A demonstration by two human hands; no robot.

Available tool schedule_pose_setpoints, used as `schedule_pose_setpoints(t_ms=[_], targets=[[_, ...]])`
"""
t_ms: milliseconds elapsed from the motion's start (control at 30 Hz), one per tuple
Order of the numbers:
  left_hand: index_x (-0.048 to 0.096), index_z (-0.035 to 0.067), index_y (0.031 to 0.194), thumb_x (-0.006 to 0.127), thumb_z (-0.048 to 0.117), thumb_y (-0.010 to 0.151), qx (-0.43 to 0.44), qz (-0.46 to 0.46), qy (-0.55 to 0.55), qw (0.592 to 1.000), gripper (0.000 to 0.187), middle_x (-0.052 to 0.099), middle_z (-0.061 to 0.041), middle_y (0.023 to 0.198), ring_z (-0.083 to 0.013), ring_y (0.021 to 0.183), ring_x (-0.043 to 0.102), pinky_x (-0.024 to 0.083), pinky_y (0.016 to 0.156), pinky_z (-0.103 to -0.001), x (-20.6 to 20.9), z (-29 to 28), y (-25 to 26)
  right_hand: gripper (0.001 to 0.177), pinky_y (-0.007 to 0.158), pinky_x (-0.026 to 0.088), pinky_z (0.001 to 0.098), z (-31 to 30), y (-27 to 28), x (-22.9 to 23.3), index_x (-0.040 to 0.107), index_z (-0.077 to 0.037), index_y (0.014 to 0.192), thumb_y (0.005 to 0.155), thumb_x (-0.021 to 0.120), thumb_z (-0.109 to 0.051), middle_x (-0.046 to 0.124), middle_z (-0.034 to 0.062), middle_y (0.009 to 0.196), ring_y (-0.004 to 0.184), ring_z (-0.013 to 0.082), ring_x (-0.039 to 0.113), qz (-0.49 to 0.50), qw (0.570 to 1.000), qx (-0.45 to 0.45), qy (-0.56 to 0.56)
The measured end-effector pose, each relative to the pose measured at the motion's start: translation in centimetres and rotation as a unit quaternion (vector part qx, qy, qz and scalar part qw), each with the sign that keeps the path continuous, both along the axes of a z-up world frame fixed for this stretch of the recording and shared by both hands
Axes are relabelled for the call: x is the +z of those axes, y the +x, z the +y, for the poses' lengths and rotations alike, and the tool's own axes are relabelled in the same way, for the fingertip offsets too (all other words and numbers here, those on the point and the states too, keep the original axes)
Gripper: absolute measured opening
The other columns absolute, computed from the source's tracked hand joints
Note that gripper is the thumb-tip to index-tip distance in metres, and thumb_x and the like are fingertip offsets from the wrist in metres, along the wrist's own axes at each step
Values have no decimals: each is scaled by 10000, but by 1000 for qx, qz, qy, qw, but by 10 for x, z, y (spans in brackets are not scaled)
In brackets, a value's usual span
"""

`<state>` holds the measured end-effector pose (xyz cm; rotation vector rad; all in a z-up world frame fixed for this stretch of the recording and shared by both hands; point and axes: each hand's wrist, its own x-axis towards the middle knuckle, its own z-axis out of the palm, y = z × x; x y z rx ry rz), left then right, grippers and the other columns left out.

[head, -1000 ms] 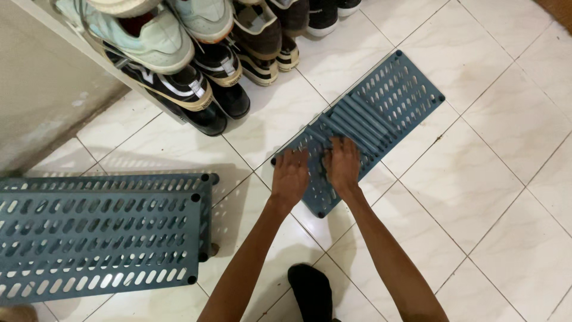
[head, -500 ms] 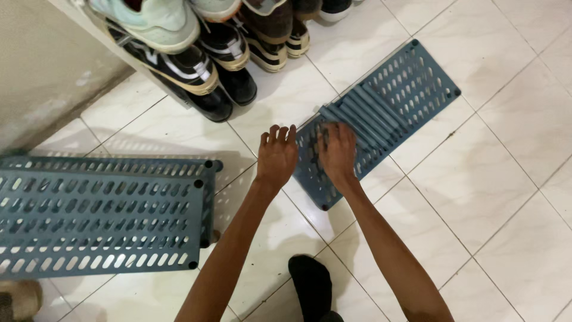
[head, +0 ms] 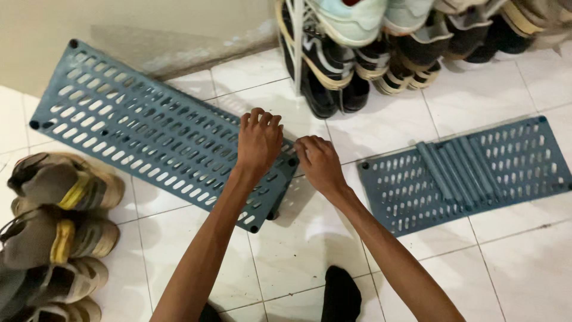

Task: The person assembles a blue plastic shoe rack by hand on a tiled floor. They connect perforated panels using cylindrical plastic connectors, aligning holes and inserting the connectors to form a rectangular frame.

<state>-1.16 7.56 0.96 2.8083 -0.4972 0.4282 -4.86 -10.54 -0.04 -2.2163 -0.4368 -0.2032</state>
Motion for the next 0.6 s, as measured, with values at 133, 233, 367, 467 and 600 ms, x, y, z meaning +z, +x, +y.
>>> schedule_pose_setpoints(t_ms=[133, 233, 367, 467, 600], targets=[[696, 22, 1148, 639, 153, 917, 46, -44, -19, 998, 272, 690, -150, 1155, -337, 1206, 556, 422, 1016, -484, 2, 44, -17, 300, 834, 513, 463, 48, 3, -4, 603, 4, 1200, 989, 665, -200, 677, 186, 1098, 898, 344, 672, 11, 997, 66, -23], [690, 15, 1157, 640, 147, 917, 77, -44, -13, 996, 279, 679, -158, 1190, -342, 1210, 555, 424, 1030, -480, 4, 71, -29, 474, 858, 522, 476, 73, 5, -14, 514, 13, 1395, 1001, 651, -213, 627, 238, 1235, 921, 357, 660, 21, 995, 94, -25], [675, 13, 1151, 640, 126, 911, 103, -44, -2, 994, 268, 672, -161, 1222, -335, 1219, 560, 428, 1027, -472, 13, 100, -37, 506, 843, 513, 473, 77, 14, -17, 496, -83, 1496, 1009, 610, -160, 613, 217, 1120, 982, 378, 620, 12, 993, 108, -37], [668, 7, 1192, 640, 114, 896, 106, -83, -9, 991, 316, 667, -163, 1233, -329, 1206, 559, 429, 1004, -466, 18, 115, -40, 504, 795, 507, 442, 73, 21, -4, 506, -194, 1505, 1009, 593, -156, 589, 159, 994, 861, 318, 611, 156, 982, 97, -33], [665, 24, 1155, 658, 110, 895, 134, -77, 35, 987, 274, 660, -159, 1201, -336, 1194, 565, 437, 1003, -473, 27, 127, -31, 530, 795, 487, 410, 60, 29, 8, 514, -228, 1513, 1000, 610, -139, 580, 133, 921, 803, 271, 584, 199, 973, 112, -39]])
